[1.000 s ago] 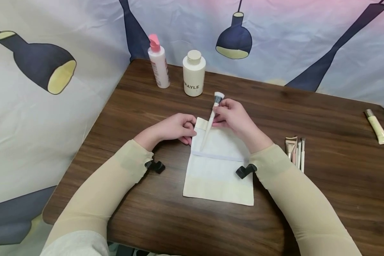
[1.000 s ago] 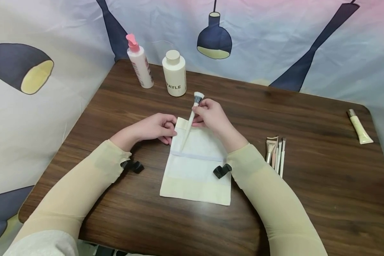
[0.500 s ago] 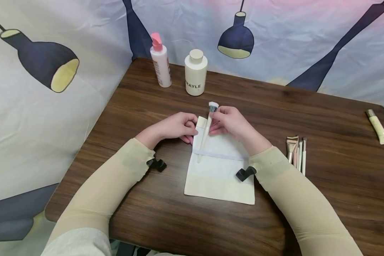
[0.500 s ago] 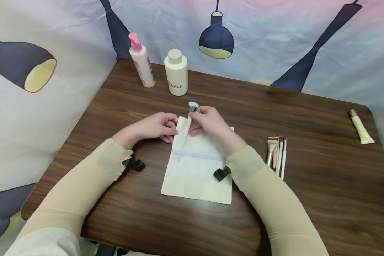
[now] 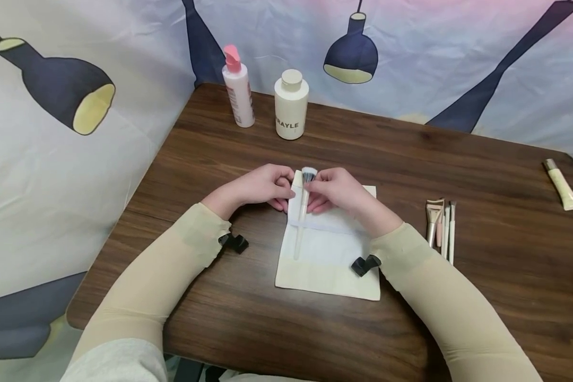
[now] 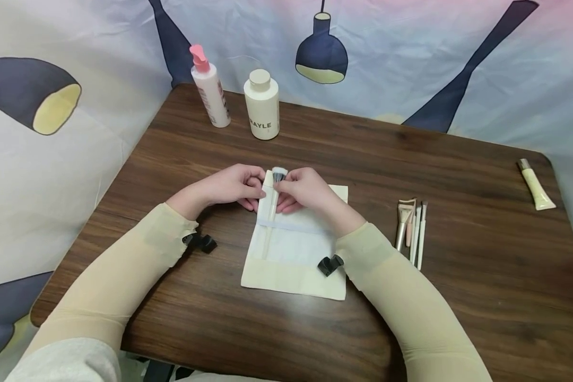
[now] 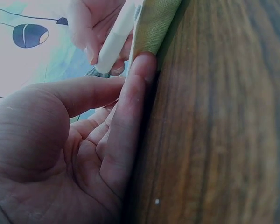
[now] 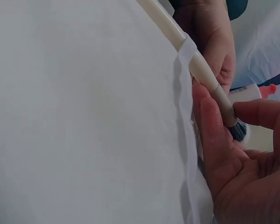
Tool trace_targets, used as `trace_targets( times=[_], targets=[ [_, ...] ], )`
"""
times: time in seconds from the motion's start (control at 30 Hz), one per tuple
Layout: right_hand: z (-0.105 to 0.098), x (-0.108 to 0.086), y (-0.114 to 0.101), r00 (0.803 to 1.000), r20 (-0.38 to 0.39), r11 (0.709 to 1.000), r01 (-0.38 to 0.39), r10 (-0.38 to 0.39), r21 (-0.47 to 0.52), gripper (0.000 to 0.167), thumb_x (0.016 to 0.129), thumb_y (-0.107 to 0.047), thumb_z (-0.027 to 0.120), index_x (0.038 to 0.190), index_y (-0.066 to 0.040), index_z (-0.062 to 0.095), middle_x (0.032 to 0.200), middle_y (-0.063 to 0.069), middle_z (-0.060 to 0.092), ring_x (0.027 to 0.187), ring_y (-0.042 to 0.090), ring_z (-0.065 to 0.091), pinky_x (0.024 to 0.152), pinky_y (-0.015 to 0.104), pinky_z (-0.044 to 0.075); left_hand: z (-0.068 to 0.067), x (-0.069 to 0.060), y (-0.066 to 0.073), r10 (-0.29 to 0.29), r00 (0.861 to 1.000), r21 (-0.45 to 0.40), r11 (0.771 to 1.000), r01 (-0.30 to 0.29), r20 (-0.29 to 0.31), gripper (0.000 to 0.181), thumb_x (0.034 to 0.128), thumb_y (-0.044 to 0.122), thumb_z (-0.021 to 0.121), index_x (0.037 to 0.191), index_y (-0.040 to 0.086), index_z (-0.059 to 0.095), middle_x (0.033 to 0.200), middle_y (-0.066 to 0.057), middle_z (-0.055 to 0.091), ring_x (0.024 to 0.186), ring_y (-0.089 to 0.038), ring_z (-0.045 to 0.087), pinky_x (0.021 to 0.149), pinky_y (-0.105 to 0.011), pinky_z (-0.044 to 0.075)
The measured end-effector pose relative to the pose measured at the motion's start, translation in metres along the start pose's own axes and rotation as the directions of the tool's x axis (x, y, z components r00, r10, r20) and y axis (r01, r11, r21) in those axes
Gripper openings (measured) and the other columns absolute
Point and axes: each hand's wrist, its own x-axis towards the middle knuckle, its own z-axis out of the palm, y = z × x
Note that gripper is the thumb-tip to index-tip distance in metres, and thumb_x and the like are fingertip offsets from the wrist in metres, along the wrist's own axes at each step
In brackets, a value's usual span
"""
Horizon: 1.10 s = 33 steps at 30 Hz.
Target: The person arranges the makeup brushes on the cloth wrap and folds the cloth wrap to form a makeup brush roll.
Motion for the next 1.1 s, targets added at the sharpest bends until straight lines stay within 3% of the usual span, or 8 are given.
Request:
trace_targets(
  times=[0.43,0.83,1.1],
  targets=[
    [0.005,-0.003,0.004,0.998,0.038,0.998,-0.04,0.042,-0.046,0.023,0.101,-0.018,0.065,0.093,0.004,0.063,0.075,0.013,0.074,0.063,0.018,0.074,0.062,0.031,0.064,0.0,0.0,-0.001,-0.005,1.0,0.0,1.0,0.005,-0.001,0.023,0.0994,0.005,0.063,0.121,0.0,0.056,0.087,-0.012,0.072,0.071,-0.022,0.073,0.068,-0.034,0.065],
    [0.005,-0.003,0.009,0.999,0.025,0.985,-0.042,0.046,-0.168,0.025,0.099,-0.022,0.069,0.092,0.002,0.069,0.071,0.011,0.072,0.059,0.018,0.072,0.059,0.031,0.063,0.002,0.002,-0.001,-0.018,1.0,0.012,1.0,0.018,-0.01,0.022,0.1012,0.007,0.06,0.121,-0.001,0.058,0.09,-0.011,0.073,0.071,-0.02,0.073,0.07,-0.035,0.066],
    [-0.003,-0.022,0.002,0.999,0.043,0.977,0.041,-0.032,-0.208,0.019,0.1,-0.015,0.065,0.101,0.004,0.069,0.079,0.015,0.073,0.066,0.023,0.074,0.067,0.037,0.066,-0.001,0.0,0.0,-0.02,0.999,0.019,1.0,0.021,-0.026,0.021,0.1012,0.007,0.061,0.12,-0.002,0.057,0.087,-0.011,0.072,0.07,-0.02,0.073,0.069,-0.036,0.066]
  ],
)
